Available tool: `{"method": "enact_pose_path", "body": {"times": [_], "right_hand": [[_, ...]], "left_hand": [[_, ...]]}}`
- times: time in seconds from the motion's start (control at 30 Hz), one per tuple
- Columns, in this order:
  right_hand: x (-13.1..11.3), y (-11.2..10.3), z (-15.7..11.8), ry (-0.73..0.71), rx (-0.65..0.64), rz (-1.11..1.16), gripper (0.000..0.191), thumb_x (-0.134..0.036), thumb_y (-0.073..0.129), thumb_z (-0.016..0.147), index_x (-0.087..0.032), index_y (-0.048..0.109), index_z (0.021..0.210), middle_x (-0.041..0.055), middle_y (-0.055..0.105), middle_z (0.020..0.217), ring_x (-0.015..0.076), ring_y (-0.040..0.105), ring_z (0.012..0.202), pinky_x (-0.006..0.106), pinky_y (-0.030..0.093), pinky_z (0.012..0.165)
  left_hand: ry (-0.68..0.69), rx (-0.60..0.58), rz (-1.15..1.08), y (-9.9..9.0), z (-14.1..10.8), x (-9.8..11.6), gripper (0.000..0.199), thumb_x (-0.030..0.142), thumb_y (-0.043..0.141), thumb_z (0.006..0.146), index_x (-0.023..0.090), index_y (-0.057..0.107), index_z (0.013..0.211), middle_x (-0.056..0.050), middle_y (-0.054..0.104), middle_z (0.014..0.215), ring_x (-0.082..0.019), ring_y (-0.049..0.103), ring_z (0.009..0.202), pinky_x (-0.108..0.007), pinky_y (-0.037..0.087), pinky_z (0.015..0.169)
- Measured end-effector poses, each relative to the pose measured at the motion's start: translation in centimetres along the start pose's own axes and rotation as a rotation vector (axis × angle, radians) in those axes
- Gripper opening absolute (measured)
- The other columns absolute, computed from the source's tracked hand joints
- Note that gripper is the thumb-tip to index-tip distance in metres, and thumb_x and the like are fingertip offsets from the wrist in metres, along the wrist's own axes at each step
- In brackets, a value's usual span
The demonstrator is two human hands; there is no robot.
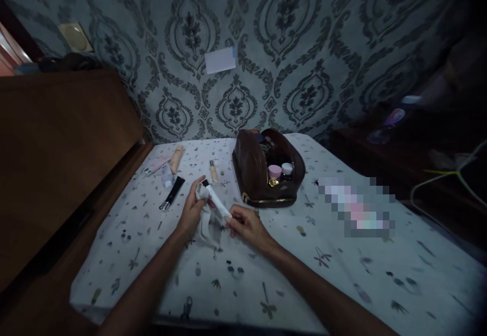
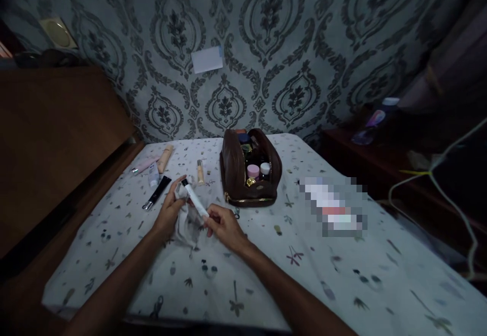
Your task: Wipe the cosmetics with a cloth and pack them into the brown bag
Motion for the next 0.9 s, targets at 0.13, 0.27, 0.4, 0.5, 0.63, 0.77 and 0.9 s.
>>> {"method": "enact_pose_path", "body": {"times": [0.13, 0.27, 0.4, 0.5, 0.63, 0.77, 0.9], "right_hand": [[0.4, 0.0, 0.1, 0.030, -0.043, 0.029, 0.047, -0.063, 0.062, 0.080, -0.018, 0.051, 0.070, -0.0003, 0.060, 0.063, 0.0104, 0.054, 0.049, 0.022, 0.038, 0.049], [-0.1, -0.2, -0.1, 0.057, -0.106, 0.050, 0.047, -0.063, 0.064, 0.079, -0.018, 0.051, 0.071, -0.0009, 0.060, 0.065, 0.0100, 0.054, 0.050, 0.022, 0.040, 0.050], [-1.2, -0.2, -0.6, 0.089, -0.185, 0.044, 0.044, -0.059, 0.066, 0.080, -0.017, 0.054, 0.072, -0.0016, 0.060, 0.064, 0.0097, 0.055, 0.050, 0.022, 0.039, 0.050], [-1.4, -0.2, -0.7, 0.112, -0.187, 0.065, 0.045, -0.061, 0.066, 0.079, -0.017, 0.055, 0.073, -0.0005, 0.063, 0.065, 0.0100, 0.056, 0.051, 0.021, 0.038, 0.048], [-0.5, -0.4, -0.2, 0.134, -0.086, 0.186, 0.048, -0.061, 0.069, 0.075, -0.017, 0.059, 0.090, -0.0005, 0.066, 0.066, 0.0121, 0.060, 0.050, 0.021, 0.039, 0.043], [0.6, -1.0, 0.3, 0.164, 0.058, 0.214, 0.048, -0.059, 0.073, 0.071, -0.015, 0.063, 0.088, -0.0036, 0.059, 0.048, 0.0106, 0.052, 0.038, 0.020, 0.034, 0.039], [0.9, -1.3, 0.4, 0.161, 0.131, 0.235, 0.043, -0.055, 0.077, 0.068, -0.016, 0.065, 0.079, -0.0025, 0.060, 0.048, 0.0100, 0.050, 0.039, 0.021, 0.035, 0.039]], "left_hand": [[-0.041, -0.036, -0.114, -0.8, 0.3, 0.9, 0.055, 0.027, 0.060, 0.081, 0.022, 0.052, 0.134, 0.001, 0.061, 0.072, -0.016, 0.055, 0.068, -0.023, 0.043, 0.065], [-0.051, -0.011, -0.124, -1.0, 0.4, 1.4, 0.054, 0.048, 0.063, 0.084, 0.019, 0.057, 0.130, 0.001, 0.059, 0.066, -0.014, 0.052, 0.063, -0.021, 0.040, 0.060], [-0.040, 0.016, -0.077, -1.2, 0.5, 1.6, 0.056, 0.053, 0.069, 0.080, 0.018, 0.064, 0.123, 0.001, 0.058, 0.063, -0.012, 0.049, 0.059, -0.020, 0.037, 0.055], [-0.053, -0.008, -0.065, -1.5, 0.7, 1.5, 0.050, 0.053, 0.071, 0.077, 0.017, 0.068, 0.111, 0.002, 0.056, 0.060, -0.012, 0.047, 0.053, -0.020, 0.034, 0.051], [-0.053, -0.009, -0.043, -1.8, 0.9, 1.0, 0.045, 0.054, 0.070, 0.077, 0.018, 0.067, 0.103, 0.002, 0.058, 0.061, -0.012, 0.049, 0.052, -0.021, 0.036, 0.052], [-0.002, -0.029, 0.034, -1.5, 0.7, 0.7, 0.037, 0.051, 0.068, 0.079, 0.018, 0.067, 0.096, 0.002, 0.058, 0.063, -0.014, 0.051, 0.059, -0.022, 0.038, 0.058], [0.058, -0.031, 0.104, -1.2, 0.6, 0.6, 0.030, 0.049, 0.065, 0.082, 0.019, 0.064, 0.087, 0.002, 0.056, 0.067, -0.016, 0.051, 0.069, -0.023, 0.038, 0.067]]}}
Point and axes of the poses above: each hand's wrist, its own z-axis towards the middle knuckle, its own y-axis out of the palm, x = y × z, the point moved 3 cm from there along z, towards the middle knuckle
